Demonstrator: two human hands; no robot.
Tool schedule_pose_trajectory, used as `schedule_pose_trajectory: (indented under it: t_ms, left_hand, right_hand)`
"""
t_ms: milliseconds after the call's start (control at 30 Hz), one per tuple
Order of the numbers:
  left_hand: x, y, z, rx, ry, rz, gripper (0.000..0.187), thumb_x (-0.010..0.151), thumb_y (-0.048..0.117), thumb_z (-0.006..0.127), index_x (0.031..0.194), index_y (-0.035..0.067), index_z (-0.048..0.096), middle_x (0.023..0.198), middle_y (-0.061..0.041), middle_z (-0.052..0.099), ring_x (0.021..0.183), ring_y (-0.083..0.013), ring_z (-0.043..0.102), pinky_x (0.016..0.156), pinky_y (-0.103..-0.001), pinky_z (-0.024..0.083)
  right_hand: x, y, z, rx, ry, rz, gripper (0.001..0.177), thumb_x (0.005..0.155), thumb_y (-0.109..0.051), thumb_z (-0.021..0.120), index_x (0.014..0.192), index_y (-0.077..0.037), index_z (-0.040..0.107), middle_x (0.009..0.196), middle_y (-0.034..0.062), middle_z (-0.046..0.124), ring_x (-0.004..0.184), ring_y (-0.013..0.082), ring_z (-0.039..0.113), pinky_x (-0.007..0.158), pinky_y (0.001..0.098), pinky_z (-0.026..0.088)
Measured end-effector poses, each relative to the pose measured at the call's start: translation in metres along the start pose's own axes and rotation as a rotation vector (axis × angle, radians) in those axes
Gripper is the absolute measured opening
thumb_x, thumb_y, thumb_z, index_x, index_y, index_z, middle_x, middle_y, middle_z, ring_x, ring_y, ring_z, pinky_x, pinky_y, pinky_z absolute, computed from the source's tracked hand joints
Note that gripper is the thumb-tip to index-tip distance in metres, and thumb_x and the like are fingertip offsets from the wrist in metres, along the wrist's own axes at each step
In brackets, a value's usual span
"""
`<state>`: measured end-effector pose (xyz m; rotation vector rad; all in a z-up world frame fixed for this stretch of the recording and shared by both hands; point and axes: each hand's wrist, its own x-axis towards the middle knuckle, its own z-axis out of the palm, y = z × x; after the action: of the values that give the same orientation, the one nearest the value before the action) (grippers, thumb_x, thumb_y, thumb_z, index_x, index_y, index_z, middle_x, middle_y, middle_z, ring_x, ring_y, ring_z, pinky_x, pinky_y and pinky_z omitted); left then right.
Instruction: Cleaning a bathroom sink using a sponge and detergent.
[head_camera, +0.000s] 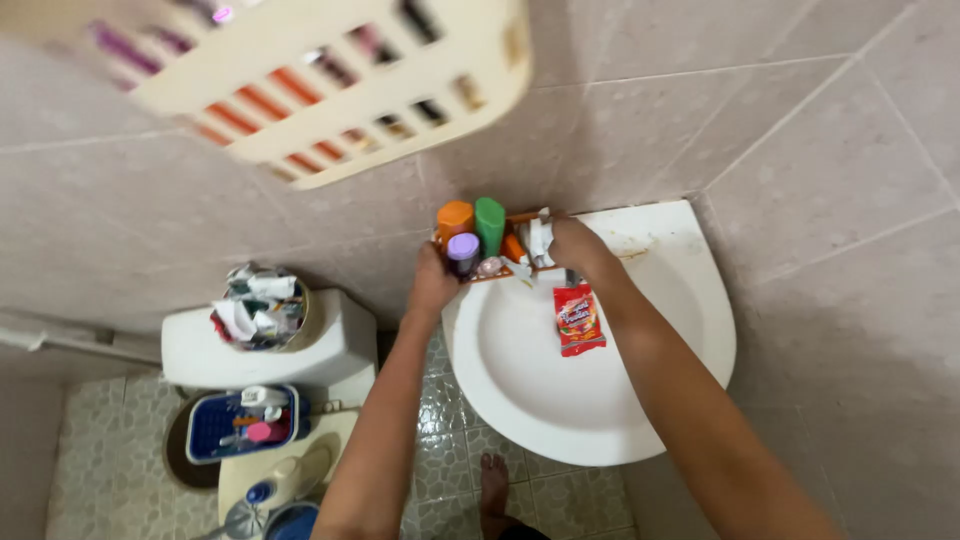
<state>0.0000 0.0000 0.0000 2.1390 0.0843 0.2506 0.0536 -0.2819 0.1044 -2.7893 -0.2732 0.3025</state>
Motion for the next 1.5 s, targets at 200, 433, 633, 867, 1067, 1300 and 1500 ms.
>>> schedule_pose_trajectory:
  t_ms: [200, 433, 633, 867, 1067, 1300, 1500]
  left_hand:
    - [0.001, -0.011, 0.011, -0.054, 0.052, 0.096, 0.043, 0.074, -0.006, 0.067, 0.113, -0.006, 0.048, 0.115, -0.034, 0.059, 0.107, -0.0526, 0.057, 0.093, -0.053, 0.047]
    - [-0.005, -0.014, -0.019, -0.004, 0.022, -0.089, 0.036, 0.075, -0.004, 0.067, 0.105, -0.005, 0.049, 0.108, -0.032, 0.061, 0.101, -0.0481, 0.061, 0.089, -0.05, 0.05]
    - [-0.018, -0.041, -0.048, 0.039, 0.098, -0.066, 0.031, 0.075, -0.004, 0.068, 0.101, -0.005, 0.052, 0.103, -0.03, 0.065, 0.098, -0.0484, 0.064, 0.087, -0.051, 0.051]
    - [-0.055, -0.053, -0.109, -0.027, 0.117, -0.154, 0.034, 0.079, -0.002, 0.065, 0.11, -0.006, 0.054, 0.111, -0.032, 0.066, 0.11, -0.0486, 0.063, 0.094, -0.05, 0.051]
    - [-0.1, -0.083, -0.181, 0.015, 0.151, -0.156, 0.039, 0.073, -0.004, 0.064, 0.11, -0.008, 0.053, 0.108, -0.034, 0.065, 0.106, -0.0505, 0.062, 0.09, -0.052, 0.05]
    - [-0.158, -0.099, -0.299, 0.058, 0.097, -0.324, 0.038, 0.07, -0.001, 0.067, 0.105, -0.006, 0.053, 0.103, -0.031, 0.068, 0.101, -0.0471, 0.066, 0.085, -0.05, 0.053]
    - [-0.199, -0.173, -0.382, 0.135, 0.108, -0.307, 0.032, 0.07, -0.005, 0.064, 0.1, -0.008, 0.053, 0.103, -0.035, 0.066, 0.103, -0.0517, 0.063, 0.089, -0.051, 0.051]
  right_hand:
    - [-0.021, -0.026, -0.017, 0.168, 0.062, 0.008, 0.038, 0.08, -0.002, 0.061, 0.117, 0.006, 0.062, 0.11, 0.0283, 0.07, 0.105, 0.0413, 0.068, 0.089, 0.0471, 0.054]
    - [-0.016, -0.043, -0.003, 0.184, 0.163, -0.072, 0.042, 0.083, 0.003, 0.053, 0.124, 0.008, 0.059, 0.113, 0.033, 0.067, 0.109, 0.0459, 0.066, 0.092, 0.0484, 0.053]
    - [-0.031, -0.096, -0.008, 0.214, 0.105, -0.149, 0.04, 0.086, -0.003, 0.057, 0.125, 0.009, 0.055, 0.111, 0.0328, 0.068, 0.107, 0.0447, 0.067, 0.09, 0.0471, 0.053]
    - [-0.046, -0.151, 0.015, 0.268, -0.08, -0.042, 0.039, 0.09, -0.002, 0.053, 0.126, 0.014, 0.048, 0.097, 0.0284, 0.073, 0.086, 0.0366, 0.077, 0.069, 0.0436, 0.061]
    - [-0.065, -0.215, 0.045, 0.265, -0.08, -0.168, 0.032, 0.087, -0.001, 0.057, 0.116, 0.013, 0.052, 0.095, 0.0301, 0.072, 0.088, 0.0377, 0.076, 0.073, 0.0436, 0.06]
    - [-0.082, -0.294, 0.114, 0.318, -0.074, -0.317, 0.028, 0.086, 0.003, 0.051, 0.112, 0.014, 0.052, 0.095, 0.0347, 0.07, 0.093, 0.0448, 0.073, 0.079, 0.0481, 0.058]
    - [-0.094, -0.384, 0.178, 0.31, -0.118, -0.271, 0.027, 0.087, 0.0, 0.052, 0.111, 0.013, 0.053, 0.098, 0.0358, 0.069, 0.097, 0.0479, 0.07, 0.081, 0.0511, 0.056]
